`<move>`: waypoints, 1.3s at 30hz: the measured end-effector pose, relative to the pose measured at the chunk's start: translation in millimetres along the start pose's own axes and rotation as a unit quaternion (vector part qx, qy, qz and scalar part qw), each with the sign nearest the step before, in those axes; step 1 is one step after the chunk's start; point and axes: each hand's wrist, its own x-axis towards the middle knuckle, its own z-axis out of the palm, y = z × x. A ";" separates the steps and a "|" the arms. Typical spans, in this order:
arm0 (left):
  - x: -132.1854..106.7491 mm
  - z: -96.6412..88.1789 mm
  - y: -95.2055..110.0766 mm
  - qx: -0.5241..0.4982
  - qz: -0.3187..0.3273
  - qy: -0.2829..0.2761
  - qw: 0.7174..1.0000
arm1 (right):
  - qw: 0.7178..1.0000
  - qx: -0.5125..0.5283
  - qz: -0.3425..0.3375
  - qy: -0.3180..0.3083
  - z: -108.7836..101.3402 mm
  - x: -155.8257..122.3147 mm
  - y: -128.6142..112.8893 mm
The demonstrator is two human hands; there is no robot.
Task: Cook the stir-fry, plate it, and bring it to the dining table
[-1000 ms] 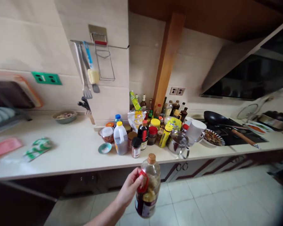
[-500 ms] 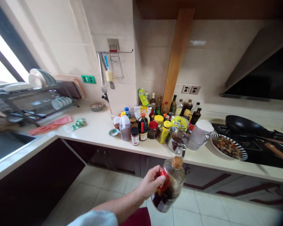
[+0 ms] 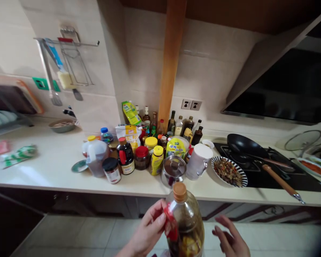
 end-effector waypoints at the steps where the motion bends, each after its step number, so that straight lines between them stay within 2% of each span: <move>1: 9.6 2.1 -3.3 -0.008 0.007 -0.003 1.000 | 1.000 -0.013 -0.009 -0.008 3.9 26.5 -11.2; 3: 26.9 3.8 -4.9 -0.021 0.019 0.020 0.999 | 0.999 -0.030 -0.033 -0.015 16.8 71.6 -35.4; 5: 41.1 2.5 -0.5 -0.026 0.030 0.068 0.997 | 0.998 -0.030 -0.051 -0.026 33.6 105.1 -58.0; 7: 52.2 -0.1 7.5 -0.023 0.045 0.119 0.992 | 0.997 -0.017 -0.049 -0.055 49.9 128.4 -74.9; 9: 59.3 -1.6 16.0 -0.014 0.067 0.159 0.985 | 0.996 -0.010 -0.019 -0.092 61.2 143.6 -83.3; 12: 63.8 0.1 23.7 0.004 0.098 0.195 0.976 | 0.992 -0.011 0.039 -0.122 65.8 161.1 -80.6; 15: 66.8 3.6 19.8 0.024 0.109 0.204 0.973 | 0.991 0.001 0.058 -0.122 64.3 181.2 -67.9; 20: 73.9 7.6 -11.6 0.017 0.148 0.145 0.978 | 0.992 -0.025 0.013 -0.123 65.2 202.8 -50.5; 23: 79.0 12.9 -31.0 0.032 0.156 0.116 0.980 | 0.986 -0.046 -0.001 -0.160 60.1 211.0 -44.8; 26: 84.5 19.4 -43.1 0.054 0.168 0.116 0.977 | 0.983 -0.062 -0.014 -0.174 48.8 222.1 -43.3; 30: 90.0 25.3 -54.8 0.095 0.186 0.157 0.965 | 0.986 -0.057 -0.019 -0.157 28.6 229.0 -47.2; 33: 99.0 26.6 -65.1 0.137 0.210 0.193 0.949 | 0.983 -0.042 -0.032 -0.176 13.1 225.8 -49.8; 39: 139.2 37.9 -85.9 0.236 0.216 0.221 0.921 | 0.981 -0.025 -0.049 -0.187 -5.8 224.7 -49.4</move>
